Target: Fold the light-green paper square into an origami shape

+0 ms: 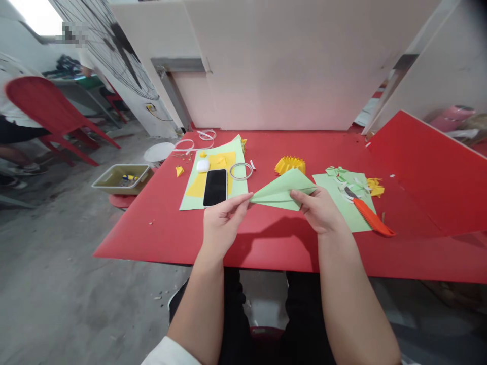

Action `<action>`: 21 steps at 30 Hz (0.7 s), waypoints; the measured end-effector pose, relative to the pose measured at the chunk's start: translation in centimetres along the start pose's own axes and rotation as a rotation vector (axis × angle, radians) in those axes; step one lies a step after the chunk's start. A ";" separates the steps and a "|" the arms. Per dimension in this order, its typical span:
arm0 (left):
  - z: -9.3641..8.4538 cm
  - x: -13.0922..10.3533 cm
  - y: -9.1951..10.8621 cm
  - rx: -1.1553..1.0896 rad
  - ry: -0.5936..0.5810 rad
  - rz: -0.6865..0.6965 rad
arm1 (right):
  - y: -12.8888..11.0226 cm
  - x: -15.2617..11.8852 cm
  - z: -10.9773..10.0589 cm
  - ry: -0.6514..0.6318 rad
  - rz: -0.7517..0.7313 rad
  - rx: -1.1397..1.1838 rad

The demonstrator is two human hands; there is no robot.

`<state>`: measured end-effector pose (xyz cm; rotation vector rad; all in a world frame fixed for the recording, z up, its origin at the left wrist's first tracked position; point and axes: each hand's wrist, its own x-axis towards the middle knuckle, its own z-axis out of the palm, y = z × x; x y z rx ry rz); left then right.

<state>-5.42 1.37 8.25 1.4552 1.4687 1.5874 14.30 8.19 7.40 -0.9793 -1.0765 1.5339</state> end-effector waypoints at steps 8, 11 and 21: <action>-0.2 0.0 -0.2 0.048 -0.041 0.057 | -0.1 -0.1 -0.2 0.022 0.007 -0.019; -0.2 0.0 -0.2 0.119 0.003 0.047 | -0.1 -0.1 -0.2 0.032 0.011 -0.062; -0.5 0.6 -0.8 -0.153 -0.134 -0.082 | -0.6 -0.4 -0.3 0.047 -0.039 -0.125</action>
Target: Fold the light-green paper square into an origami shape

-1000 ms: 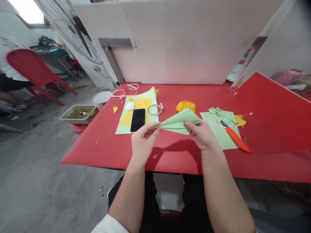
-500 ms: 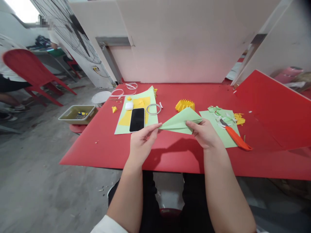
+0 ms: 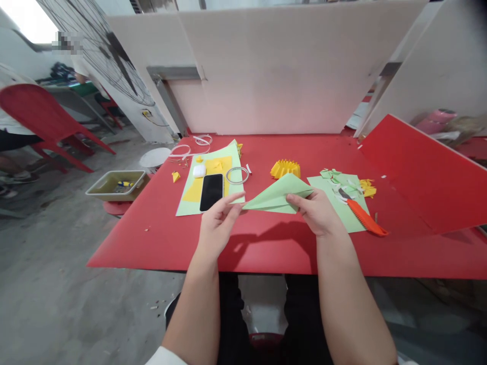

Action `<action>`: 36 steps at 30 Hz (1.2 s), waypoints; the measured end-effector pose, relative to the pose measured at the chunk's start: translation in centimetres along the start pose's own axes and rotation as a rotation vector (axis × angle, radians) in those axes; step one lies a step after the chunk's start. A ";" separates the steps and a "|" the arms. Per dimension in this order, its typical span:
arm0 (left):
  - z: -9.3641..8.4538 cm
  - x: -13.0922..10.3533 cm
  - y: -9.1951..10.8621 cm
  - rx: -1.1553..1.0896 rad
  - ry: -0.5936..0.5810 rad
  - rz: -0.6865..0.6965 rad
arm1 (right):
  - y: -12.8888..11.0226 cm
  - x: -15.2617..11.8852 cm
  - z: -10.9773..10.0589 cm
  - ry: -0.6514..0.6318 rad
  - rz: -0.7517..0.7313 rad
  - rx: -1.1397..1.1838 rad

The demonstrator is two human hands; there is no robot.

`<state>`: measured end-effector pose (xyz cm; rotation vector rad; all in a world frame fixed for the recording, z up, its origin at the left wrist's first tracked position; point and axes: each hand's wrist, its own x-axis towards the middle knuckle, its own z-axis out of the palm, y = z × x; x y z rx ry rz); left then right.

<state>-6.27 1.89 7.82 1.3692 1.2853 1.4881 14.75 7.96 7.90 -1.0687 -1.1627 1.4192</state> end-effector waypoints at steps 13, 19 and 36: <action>1.2 0.9 -1.6 -0.071 -0.029 -0.236 | 0.4 -0.4 2.2 -0.060 -0.079 -0.080; 1.2 0.9 -0.9 0.025 -0.214 -0.308 | 0.0 -0.6 2.7 -0.128 -0.108 -0.051; 2.1 0.8 -1.2 0.095 -0.157 -0.230 | 1.0 0.0 3.0 -0.017 -0.131 0.015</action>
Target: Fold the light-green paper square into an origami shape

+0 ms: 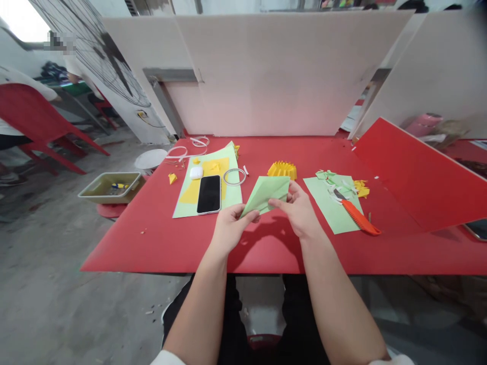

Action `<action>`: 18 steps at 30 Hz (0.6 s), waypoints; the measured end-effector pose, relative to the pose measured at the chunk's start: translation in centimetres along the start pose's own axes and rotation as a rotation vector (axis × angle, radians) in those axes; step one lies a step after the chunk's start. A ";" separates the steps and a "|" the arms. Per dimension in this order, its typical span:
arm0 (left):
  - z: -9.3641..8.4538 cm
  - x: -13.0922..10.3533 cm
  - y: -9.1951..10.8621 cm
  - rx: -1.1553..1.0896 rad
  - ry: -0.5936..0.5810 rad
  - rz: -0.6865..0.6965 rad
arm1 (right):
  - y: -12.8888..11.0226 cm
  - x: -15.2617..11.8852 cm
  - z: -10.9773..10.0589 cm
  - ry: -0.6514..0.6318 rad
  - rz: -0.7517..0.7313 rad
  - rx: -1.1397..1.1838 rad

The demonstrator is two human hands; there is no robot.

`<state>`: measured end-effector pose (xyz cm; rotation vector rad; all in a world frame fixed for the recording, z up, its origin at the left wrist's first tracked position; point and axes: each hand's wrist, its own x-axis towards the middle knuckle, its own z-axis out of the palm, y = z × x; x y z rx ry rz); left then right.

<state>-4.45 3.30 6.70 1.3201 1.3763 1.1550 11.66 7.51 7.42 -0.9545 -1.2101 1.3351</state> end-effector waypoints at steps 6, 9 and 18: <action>-0.3 0.0 0.0 0.116 0.011 0.045 | 0.0 0.1 -1.0 -0.082 -0.058 0.002; -0.4 0.0 -0.2 0.279 0.055 0.097 | -0.6 -0.1 -1.9 -0.103 -0.121 -0.063; -0.5 -0.2 0.0 0.388 -0.013 0.165 | -2.7 -1.2 -3.1 -0.124 -0.174 -0.517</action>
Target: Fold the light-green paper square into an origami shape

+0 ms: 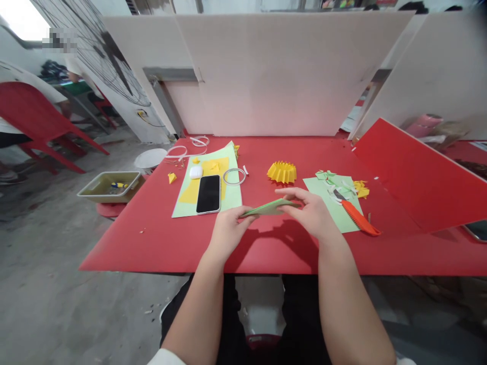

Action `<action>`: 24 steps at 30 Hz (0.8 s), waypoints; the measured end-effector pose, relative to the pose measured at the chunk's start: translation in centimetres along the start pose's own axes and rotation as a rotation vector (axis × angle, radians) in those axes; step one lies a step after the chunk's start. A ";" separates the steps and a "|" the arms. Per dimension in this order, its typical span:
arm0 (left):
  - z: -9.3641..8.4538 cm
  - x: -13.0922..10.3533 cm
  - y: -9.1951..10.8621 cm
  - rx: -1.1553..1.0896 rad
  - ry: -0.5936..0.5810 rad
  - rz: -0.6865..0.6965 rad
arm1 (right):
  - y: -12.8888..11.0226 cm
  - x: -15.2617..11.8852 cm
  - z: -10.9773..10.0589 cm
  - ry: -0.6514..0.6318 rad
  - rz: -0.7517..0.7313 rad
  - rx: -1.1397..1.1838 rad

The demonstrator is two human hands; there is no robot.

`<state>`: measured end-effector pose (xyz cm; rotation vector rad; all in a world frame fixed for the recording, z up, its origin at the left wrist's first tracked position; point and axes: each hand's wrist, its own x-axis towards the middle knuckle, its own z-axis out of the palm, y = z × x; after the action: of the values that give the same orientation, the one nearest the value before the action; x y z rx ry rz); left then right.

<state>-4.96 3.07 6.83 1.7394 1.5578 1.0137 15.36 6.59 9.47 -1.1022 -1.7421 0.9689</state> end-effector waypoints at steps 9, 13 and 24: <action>0.1 0.3 -0.6 -0.531 0.164 -0.131 | 1.6 0.4 -0.1 -0.045 0.162 -0.004; 0.7 0.3 -0.3 -0.643 0.120 -0.180 | 1.1 0.1 0.0 -0.171 0.231 0.042; 0.2 -1.8 -1.2 0.186 0.113 0.021 | 3.5 -0.5 -1.3 -0.444 0.317 -0.217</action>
<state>-5.46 1.49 5.45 1.8535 1.7572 1.0208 17.65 7.42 6.65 -1.4132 -2.1052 1.3197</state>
